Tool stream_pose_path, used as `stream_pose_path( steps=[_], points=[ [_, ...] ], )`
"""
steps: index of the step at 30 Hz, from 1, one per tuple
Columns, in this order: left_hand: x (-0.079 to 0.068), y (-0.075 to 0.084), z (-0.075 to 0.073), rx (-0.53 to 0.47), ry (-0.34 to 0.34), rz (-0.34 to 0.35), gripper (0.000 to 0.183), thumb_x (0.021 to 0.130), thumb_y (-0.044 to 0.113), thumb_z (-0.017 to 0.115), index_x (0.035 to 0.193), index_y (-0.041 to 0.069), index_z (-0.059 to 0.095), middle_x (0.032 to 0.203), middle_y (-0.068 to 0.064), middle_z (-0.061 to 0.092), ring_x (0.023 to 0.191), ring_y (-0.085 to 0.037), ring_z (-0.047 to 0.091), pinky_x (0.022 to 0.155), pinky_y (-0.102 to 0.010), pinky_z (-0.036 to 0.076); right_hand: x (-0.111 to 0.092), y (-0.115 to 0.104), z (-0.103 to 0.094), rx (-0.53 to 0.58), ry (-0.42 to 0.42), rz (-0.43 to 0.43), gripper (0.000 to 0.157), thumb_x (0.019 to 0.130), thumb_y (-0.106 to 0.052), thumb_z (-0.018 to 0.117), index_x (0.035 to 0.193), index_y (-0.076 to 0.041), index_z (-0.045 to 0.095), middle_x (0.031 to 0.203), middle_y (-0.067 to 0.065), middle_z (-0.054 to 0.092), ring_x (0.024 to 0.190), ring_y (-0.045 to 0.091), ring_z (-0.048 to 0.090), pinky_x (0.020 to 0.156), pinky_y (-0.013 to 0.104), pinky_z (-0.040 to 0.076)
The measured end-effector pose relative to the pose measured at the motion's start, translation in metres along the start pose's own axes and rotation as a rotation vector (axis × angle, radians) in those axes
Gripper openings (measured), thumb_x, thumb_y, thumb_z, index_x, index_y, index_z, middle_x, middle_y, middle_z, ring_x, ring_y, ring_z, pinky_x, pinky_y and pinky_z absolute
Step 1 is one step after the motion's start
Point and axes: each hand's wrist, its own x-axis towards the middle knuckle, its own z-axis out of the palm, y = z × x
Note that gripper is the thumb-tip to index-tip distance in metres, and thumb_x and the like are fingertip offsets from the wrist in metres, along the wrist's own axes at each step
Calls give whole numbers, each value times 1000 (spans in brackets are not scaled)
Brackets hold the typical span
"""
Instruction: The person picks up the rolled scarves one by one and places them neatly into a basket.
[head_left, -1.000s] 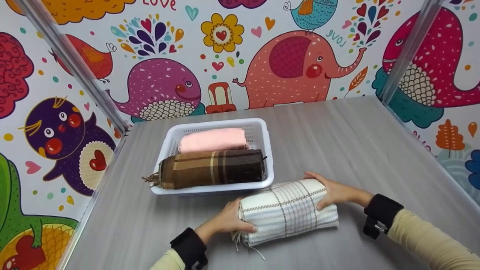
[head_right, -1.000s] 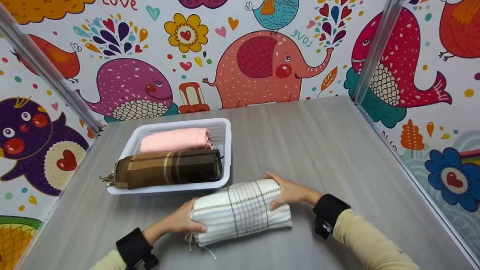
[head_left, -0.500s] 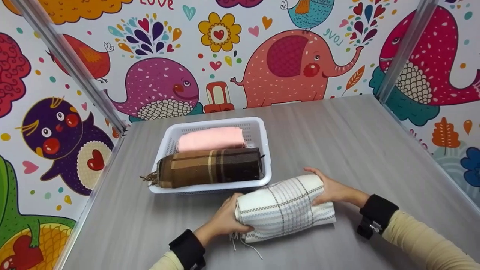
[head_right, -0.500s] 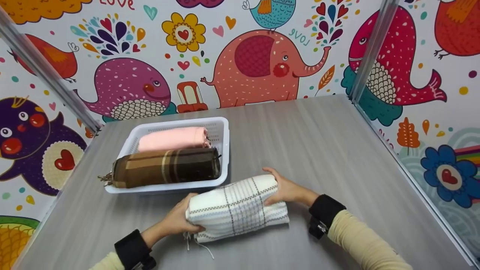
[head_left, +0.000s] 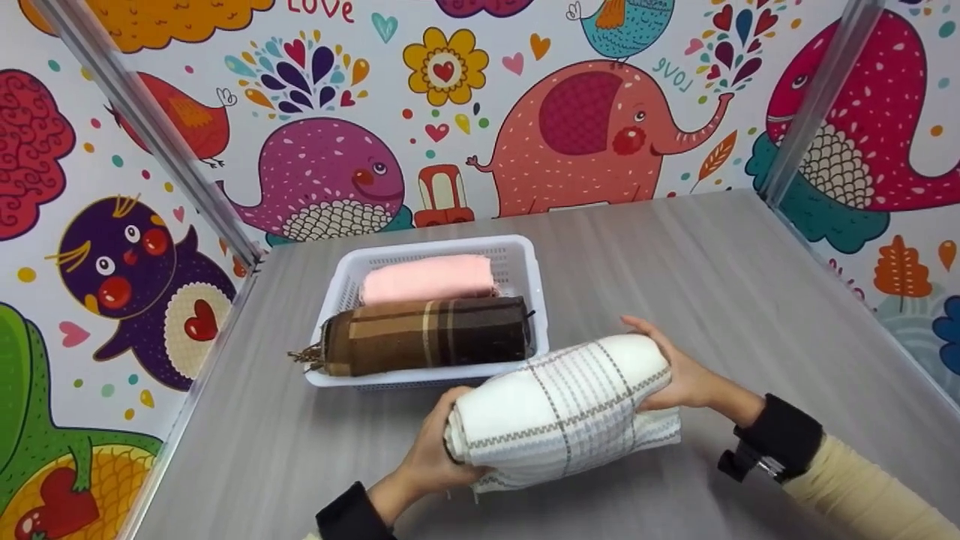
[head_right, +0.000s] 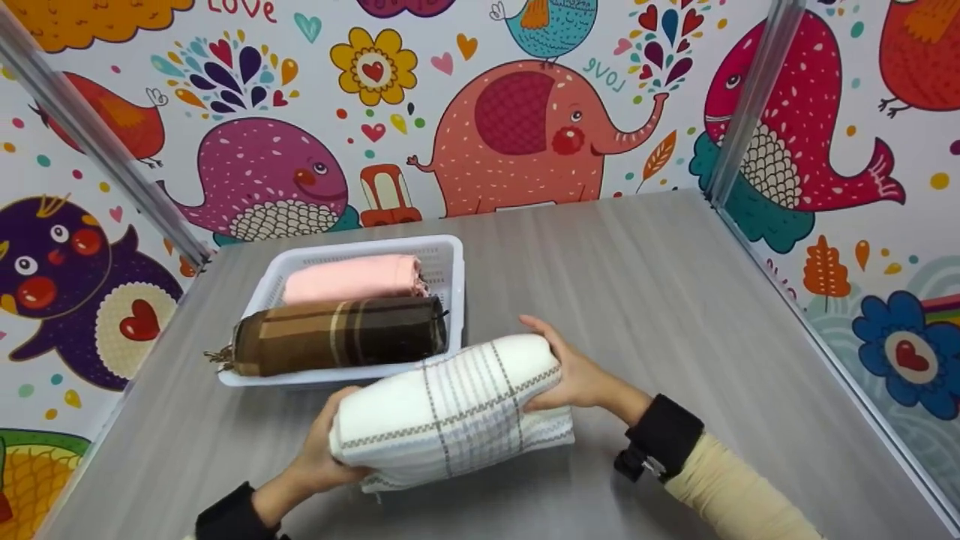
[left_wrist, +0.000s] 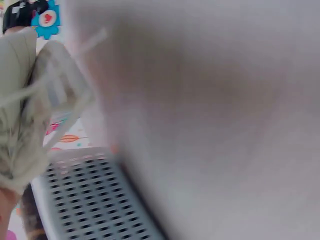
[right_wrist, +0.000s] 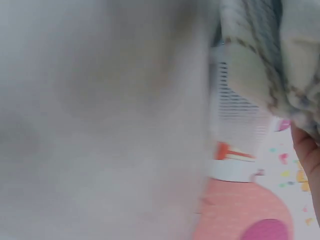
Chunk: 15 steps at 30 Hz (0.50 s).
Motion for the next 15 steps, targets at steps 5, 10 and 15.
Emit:
stream_pose_path(
  steps=[5, 10, 15],
  points=[
    [17, 30, -14, -166, 147, 67, 80, 62, 5, 73, 132, -2, 35, 123, -2, 51, 105, -16, 53, 85, -36, 49, 23, -27, 5, 12, 136, -137, 100, 65, 12, 69, 145, -13, 16, 125, -4, 42, 104, 9, 47, 80, 21, 45],
    [55, 58, -46, -229, 226, 57, 76, 68, 0, 67, 135, -1, 31, 122, -8, 49, 99, -20, 57, 71, -43, 54, 72, -49, 0, 132, 288, -163, 87, 70, 3, 71, 142, -13, 25, 116, 1, 45, 95, 10, 49, 76, 20, 46],
    [104, 68, -93, -166, 371, -58, 75, 73, 6, 66, 138, 0, 28, 118, -9, 48, 96, -20, 56, 74, -37, 54, 141, -61, -4, 245, 432, -107, 78, 73, 4, 64, 140, -7, 25, 111, 7, 45, 87, 13, 52, 69, 23, 49]
  ],
)
